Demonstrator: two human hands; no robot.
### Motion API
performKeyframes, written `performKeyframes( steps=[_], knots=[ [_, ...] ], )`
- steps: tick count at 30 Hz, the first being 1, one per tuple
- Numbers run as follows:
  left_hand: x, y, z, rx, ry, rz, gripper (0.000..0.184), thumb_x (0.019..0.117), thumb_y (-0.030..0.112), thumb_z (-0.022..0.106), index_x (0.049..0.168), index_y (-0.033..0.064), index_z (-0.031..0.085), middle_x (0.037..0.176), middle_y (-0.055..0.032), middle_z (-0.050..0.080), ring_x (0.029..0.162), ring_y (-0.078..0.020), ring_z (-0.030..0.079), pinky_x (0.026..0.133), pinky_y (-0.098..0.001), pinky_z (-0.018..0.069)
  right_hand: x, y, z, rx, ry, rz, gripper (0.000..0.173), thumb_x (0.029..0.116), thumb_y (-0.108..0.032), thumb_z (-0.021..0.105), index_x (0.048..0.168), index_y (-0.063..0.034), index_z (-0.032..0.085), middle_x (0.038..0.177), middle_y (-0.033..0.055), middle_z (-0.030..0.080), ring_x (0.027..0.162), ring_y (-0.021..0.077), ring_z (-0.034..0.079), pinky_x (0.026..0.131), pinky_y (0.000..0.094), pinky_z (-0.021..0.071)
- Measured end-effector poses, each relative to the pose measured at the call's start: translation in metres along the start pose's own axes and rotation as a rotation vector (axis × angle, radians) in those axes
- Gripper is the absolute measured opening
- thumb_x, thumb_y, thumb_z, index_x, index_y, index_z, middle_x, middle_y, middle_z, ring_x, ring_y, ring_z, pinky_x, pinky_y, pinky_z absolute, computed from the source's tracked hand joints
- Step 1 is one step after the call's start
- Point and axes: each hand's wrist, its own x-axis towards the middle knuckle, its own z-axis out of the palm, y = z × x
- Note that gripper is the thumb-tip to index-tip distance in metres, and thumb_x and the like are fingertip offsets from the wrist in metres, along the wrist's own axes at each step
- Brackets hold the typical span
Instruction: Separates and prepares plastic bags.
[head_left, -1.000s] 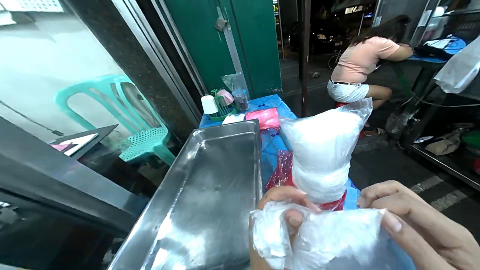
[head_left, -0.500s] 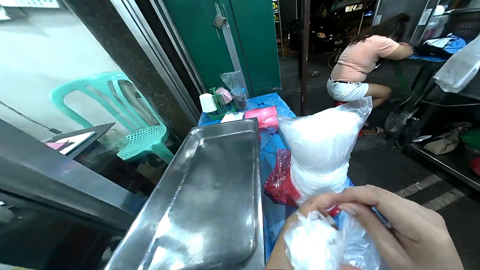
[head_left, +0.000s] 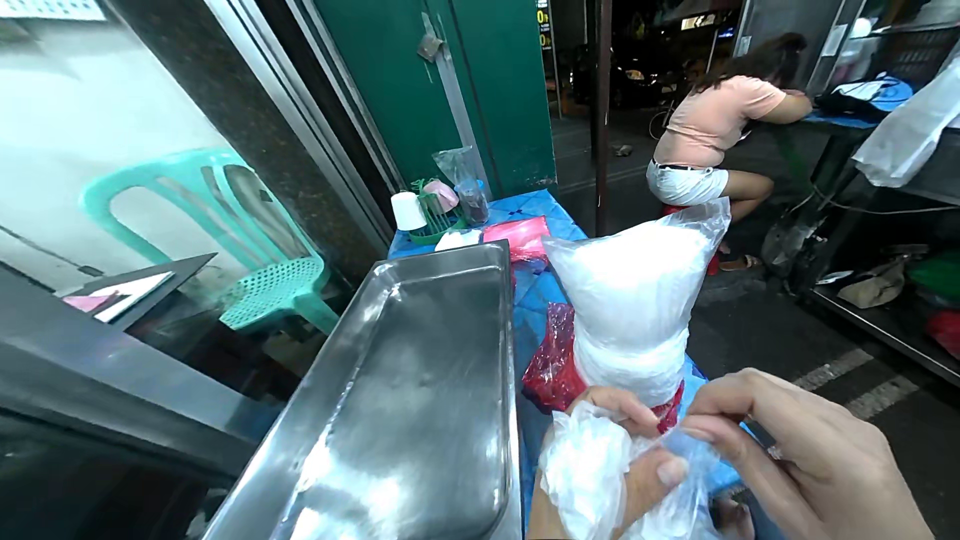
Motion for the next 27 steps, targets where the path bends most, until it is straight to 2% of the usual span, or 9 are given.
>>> performKeyframes(
  steps=[4, 8, 11, 15, 19, 20, 22, 24, 27],
  knots=[
    [-0.001, 0.012, -0.006, 0.103, -0.022, -0.043, 0.023, 0.0870, 0.020, 0.079, 0.107, 0.0107, 0.070, 0.096, 0.0110, 0.071, 0.087, 0.0042, 0.065, 0.078, -0.0164, 0.0557, 0.004, 0.006, -0.008, -0.111, 0.088, 0.035, 0.030, 0.1074, -0.038, 0.049, 0.101, -0.0115, 0.062, 0.083, -0.0007, 0.065, 0.075, 0.0023, 0.061, 0.068, 0.0179, 0.0512],
    [0.003, 0.020, -0.010, 0.189, -0.117, -0.055, 0.018, 0.0923, 0.026, 0.073, 0.104, 0.0123, 0.073, 0.097, 0.0126, 0.072, 0.091, 0.0061, 0.065, 0.083, -0.0156, 0.0546, 0.008, 0.011, -0.006, 0.474, -0.035, 0.145, 0.027, 0.1105, -0.036, 0.041, 0.107, -0.0132, 0.055, 0.102, -0.0005, 0.071, 0.097, 0.0097, 0.070, 0.086, 0.0289, 0.0593],
    [0.011, 0.014, -0.020, 0.128, -0.344, -0.038, 0.034, 0.0964, 0.038, 0.067, 0.090, 0.0047, 0.072, 0.101, 0.0050, 0.067, 0.099, 0.0037, 0.059, 0.088, -0.0149, 0.0481, 0.012, 0.001, -0.003, 1.050, -0.129, 0.261, 0.021, 0.1099, -0.035, 0.042, 0.107, -0.0187, 0.055, 0.073, -0.0080, 0.058, 0.067, 0.0008, 0.061, 0.067, 0.0205, 0.0549],
    [0.013, 0.031, -0.027, -0.220, -0.403, 0.049, 0.039, 0.0942, 0.050, 0.064, 0.088, 0.0129, 0.074, 0.109, 0.0051, 0.069, 0.100, -0.0014, 0.062, 0.088, -0.0171, 0.0479, 0.023, 0.021, -0.023, 0.763, -0.446, 0.117, 0.032, 0.1070, -0.041, 0.050, 0.103, -0.0108, 0.060, 0.065, -0.0064, 0.051, 0.055, -0.0043, 0.048, 0.050, 0.0126, 0.0407],
    [0.042, 0.058, -0.048, -0.254, -0.521, 0.159, 0.032, 0.1006, 0.041, 0.059, 0.098, 0.0124, 0.071, 0.103, 0.0033, 0.069, 0.093, -0.0026, 0.064, 0.083, -0.0172, 0.0505, 0.056, 0.051, -0.052, 0.918, -0.550, -0.147, 0.032, 0.1028, -0.038, 0.059, 0.085, -0.0135, 0.067, 0.079, -0.0071, 0.065, 0.082, 0.0036, 0.064, 0.087, 0.0287, 0.0535],
    [0.051, 0.064, -0.051, -0.163, -0.496, 0.155, 0.026, 0.1018, 0.037, 0.058, 0.104, 0.0162, 0.073, 0.104, 0.0069, 0.070, 0.093, 0.0007, 0.064, 0.083, -0.0154, 0.0508, 0.068, 0.055, -0.058, 0.963, -0.482, -0.137, 0.028, 0.1016, -0.039, 0.060, 0.087, -0.0171, 0.070, 0.081, -0.0099, 0.068, 0.084, 0.0021, 0.066, 0.090, 0.0279, 0.0549],
    [0.063, 0.078, -0.042, 0.135, -0.209, 0.091, 0.021, 0.1016, 0.034, 0.057, 0.107, 0.0284, 0.077, 0.100, 0.0165, 0.074, 0.091, 0.0086, 0.066, 0.082, -0.0121, 0.0544, 0.097, 0.053, -0.065, 0.906, -0.280, 0.074, 0.023, 0.0987, -0.038, 0.063, 0.089, -0.0228, 0.076, 0.078, -0.0118, 0.071, 0.072, -0.0044, 0.066, 0.068, 0.0143, 0.0564],
    [0.083, 0.079, -0.028, 0.248, 0.109, -0.039, 0.022, 0.1055, 0.020, 0.049, 0.104, 0.0184, 0.071, 0.091, 0.0109, 0.073, 0.085, 0.0050, 0.067, 0.077, -0.0149, 0.0566, 0.129, 0.057, -0.059, 0.749, -0.167, 0.348, 0.019, 0.1004, -0.020, 0.059, 0.089, -0.0169, 0.074, 0.075, -0.0052, 0.070, 0.063, -0.0010, 0.063, 0.056, 0.0156, 0.0535],
    [0.108, 0.061, -0.020, 0.212, 0.318, -0.222, 0.028, 0.1101, 0.016, 0.038, 0.115, 0.0070, 0.064, 0.091, 0.0017, 0.070, 0.083, -0.0017, 0.067, 0.076, -0.0187, 0.0566, 0.153, 0.079, -0.041, 0.508, -0.353, 0.580, 0.011, 0.1027, -0.009, 0.055, 0.103, -0.0063, 0.066, 0.081, 0.0021, 0.068, 0.068, 0.0071, 0.063, 0.061, 0.0250, 0.0540]
  ],
)
